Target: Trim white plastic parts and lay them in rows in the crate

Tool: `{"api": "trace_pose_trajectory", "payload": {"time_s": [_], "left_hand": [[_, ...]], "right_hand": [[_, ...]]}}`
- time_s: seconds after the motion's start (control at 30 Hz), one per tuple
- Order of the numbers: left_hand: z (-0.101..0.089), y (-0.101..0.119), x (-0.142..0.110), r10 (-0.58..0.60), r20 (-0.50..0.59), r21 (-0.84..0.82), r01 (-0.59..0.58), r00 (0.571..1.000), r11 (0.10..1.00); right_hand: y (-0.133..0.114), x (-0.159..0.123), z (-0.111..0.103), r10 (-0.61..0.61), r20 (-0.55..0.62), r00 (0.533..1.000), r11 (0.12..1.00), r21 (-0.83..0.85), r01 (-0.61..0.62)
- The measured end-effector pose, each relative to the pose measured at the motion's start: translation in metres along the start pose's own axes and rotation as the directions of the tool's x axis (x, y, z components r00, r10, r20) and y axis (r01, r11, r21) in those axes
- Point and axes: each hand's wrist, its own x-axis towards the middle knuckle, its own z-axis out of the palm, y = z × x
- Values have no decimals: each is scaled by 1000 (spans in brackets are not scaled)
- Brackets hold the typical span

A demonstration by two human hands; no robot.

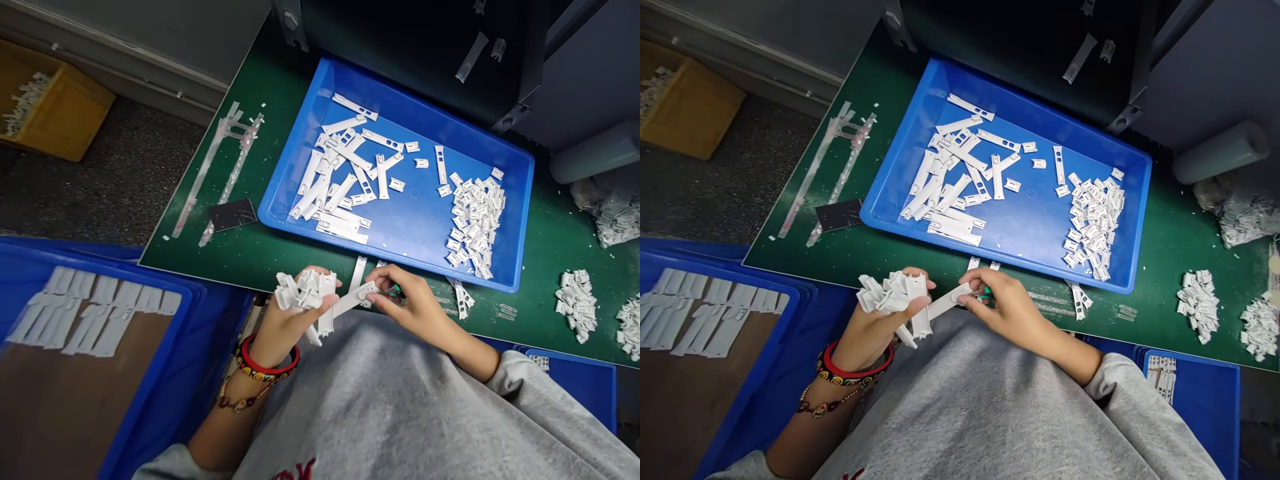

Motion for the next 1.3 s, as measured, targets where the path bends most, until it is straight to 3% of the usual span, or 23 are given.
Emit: {"api": "trace_pose_trajectory", "payload": {"time_s": [0.2,0.47,0.57,0.67,0.8,0.9,1.0,1.2,1.3], "left_hand": [[-1,-8,5,-73,-122,84,83,990,993],[-3,-9,11,182,-236,282,-112,955,953],[-6,-15,13,217,-271,287,-136,938,948],[-6,-19,13,139,-243,181,-96,960,979],[-3,-16,12,41,-99,-1,-41,994,999],[-2,-12,11,71,14,-35,-70,997,997],[-1,-7,9,116,50,27,-118,992,993],[7,-1,4,242,-123,291,-198,962,936],[11,-1,-1,322,-168,359,-247,932,900]], "right_hand": [[33,7,15,153,-10,988,986,63,-152],[52,1,23,230,-54,972,966,135,-222],[63,-2,25,247,-80,966,964,125,-236],[73,-3,28,231,-73,970,972,66,-227],[77,-4,28,189,-37,981,964,-183,-193],[73,-7,25,227,-26,974,914,-338,-222],[60,-10,20,241,-18,970,905,-358,-231],[12,-10,6,65,44,997,982,-180,-56],[-11,-9,3,42,148,988,976,-216,-10]]}}
